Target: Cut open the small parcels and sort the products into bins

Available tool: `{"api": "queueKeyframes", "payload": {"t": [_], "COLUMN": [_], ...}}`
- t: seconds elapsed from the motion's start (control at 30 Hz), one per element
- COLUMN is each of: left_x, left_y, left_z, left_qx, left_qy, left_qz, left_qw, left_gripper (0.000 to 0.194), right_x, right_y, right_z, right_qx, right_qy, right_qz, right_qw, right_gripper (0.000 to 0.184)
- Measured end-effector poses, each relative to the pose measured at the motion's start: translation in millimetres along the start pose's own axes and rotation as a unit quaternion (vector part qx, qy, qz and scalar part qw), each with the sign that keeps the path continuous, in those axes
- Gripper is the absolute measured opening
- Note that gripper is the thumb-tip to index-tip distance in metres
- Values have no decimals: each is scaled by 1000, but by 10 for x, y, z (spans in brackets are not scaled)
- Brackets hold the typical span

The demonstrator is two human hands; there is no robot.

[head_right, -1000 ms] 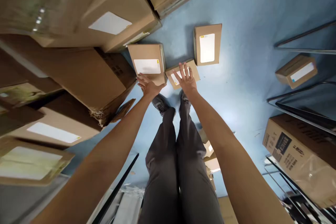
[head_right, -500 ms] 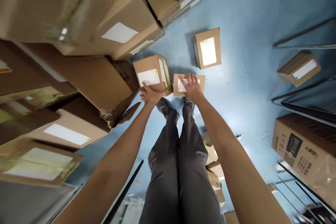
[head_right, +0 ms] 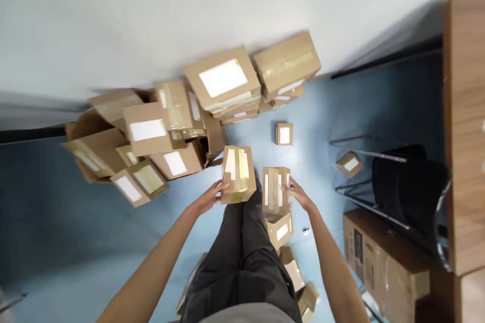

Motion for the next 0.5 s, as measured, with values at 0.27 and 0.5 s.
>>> {"api": "queueKeyframes", "payload": {"t": [0.27,0.5], "left_x": [-2068,-3469], "left_y": [30,-522], "left_z": [-214,-940], "left_qx": [-106,-259], "left_qy": [-42,43], "left_qz": [156,341], "left_qw": [981,902], "left_gripper": [117,104], "right_x": [-884,-1481], "right_y": [-1734,-2868], "right_z": [903,2266], "right_qx": [16,-148], "right_qy": [-209,-250], "right_qz": [-116,-152], "right_qw": [971,945], "right_gripper": [79,67]}}
Point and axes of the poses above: each hand's wrist, its own x-axis towards the middle knuckle, its own z-axis out of the palm, y = z × x, the point moved 6 cm from there along x, towards the middle knuckle, and after that the axes turned 9 degrees about -x, right-handed, at the moved point
